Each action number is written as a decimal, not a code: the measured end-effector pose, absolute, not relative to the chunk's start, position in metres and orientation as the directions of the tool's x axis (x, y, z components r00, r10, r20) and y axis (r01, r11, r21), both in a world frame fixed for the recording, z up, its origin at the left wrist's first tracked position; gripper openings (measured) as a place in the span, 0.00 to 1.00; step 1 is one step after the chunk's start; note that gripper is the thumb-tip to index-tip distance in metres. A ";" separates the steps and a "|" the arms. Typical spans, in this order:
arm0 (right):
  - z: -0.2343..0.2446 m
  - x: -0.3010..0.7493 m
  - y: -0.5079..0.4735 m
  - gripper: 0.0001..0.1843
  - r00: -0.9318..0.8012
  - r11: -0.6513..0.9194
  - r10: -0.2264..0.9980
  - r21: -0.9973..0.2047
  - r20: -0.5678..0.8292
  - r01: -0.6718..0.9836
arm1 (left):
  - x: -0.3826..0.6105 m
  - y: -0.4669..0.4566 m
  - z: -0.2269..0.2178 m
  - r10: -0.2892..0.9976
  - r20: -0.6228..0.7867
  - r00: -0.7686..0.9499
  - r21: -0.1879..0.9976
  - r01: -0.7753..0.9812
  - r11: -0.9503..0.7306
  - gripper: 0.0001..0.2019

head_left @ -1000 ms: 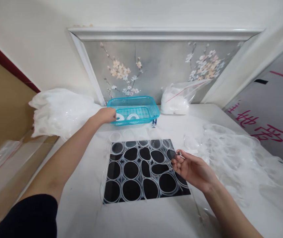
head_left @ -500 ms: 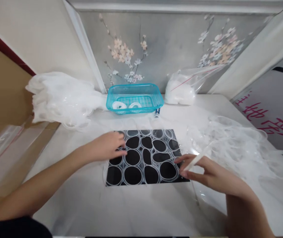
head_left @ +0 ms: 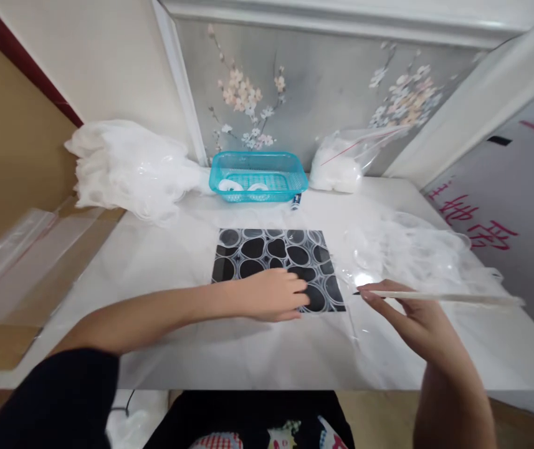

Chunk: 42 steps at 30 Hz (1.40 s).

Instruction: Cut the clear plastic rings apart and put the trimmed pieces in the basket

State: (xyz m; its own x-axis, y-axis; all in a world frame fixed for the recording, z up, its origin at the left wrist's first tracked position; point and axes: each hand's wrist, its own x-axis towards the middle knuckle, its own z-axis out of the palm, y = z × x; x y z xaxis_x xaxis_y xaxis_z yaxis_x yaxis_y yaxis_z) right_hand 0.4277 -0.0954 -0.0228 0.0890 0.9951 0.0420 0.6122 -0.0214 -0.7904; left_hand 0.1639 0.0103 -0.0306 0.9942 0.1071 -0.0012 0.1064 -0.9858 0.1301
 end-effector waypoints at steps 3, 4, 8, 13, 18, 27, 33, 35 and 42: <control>-0.023 0.423 -0.117 0.09 0.360 -0.015 0.917 -0.884 0.175 0.468 | 0.239 0.026 -0.044 0.070 -0.018 0.997 0.041 0.071 -0.997 0.14; -0.026 0.418 -0.124 0.09 0.451 0.004 0.869 -0.914 0.203 0.405 | 0.260 0.032 -0.048 0.073 -0.014 0.997 0.026 0.074 -0.997 0.16; -0.052 0.394 -0.145 0.12 0.722 -0.008 0.660 -0.960 0.206 0.282 | 0.303 0.050 -0.062 0.094 -0.005 0.996 -0.034 0.093 -0.995 0.09; -0.079 0.381 -0.151 0.28 0.732 -0.263 0.678 -0.950 -0.060 0.166 | 0.287 0.061 -0.050 0.143 0.072 0.987 -0.092 0.149 -0.984 0.03; -0.085 0.358 -0.122 0.32 0.562 -0.238 0.820 -0.957 -0.108 0.163 | 0.263 0.077 0.024 0.303 0.278 0.912 -0.174 0.358 -0.917 0.13; -0.068 0.247 -0.066 0.35 0.120 0.006 0.993 -0.991 0.022 0.135 | 0.247 0.081 0.130 0.325 0.473 0.819 -0.450 0.542 -0.710 0.12; -0.017 0.313 -0.063 0.16 0.191 0.117 0.960 -0.913 0.204 0.391 | 0.208 0.069 0.213 0.465 0.621 0.631 -0.354 0.755 -0.551 0.15; 0.013 0.358 -0.059 0.14 0.260 0.141 0.922 -0.876 0.286 0.462 | 0.181 0.072 0.246 0.515 0.673 0.531 -0.276 0.826 -0.491 0.16; 0.147 0.434 -0.049 0.08 0.389 0.320 0.670 -0.720 0.632 0.616 | 0.097 0.060 0.305 0.693 0.678 0.245 -0.081 0.962 -0.260 0.20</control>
State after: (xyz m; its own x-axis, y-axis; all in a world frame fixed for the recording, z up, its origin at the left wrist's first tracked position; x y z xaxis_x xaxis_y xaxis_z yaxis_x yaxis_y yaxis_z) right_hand 0.4338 -0.0489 0.1469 0.3892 0.6705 0.6316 0.6162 0.3202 -0.7196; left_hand 0.0973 0.0596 0.3048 0.2449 0.6934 0.6777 0.9621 -0.2604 -0.0812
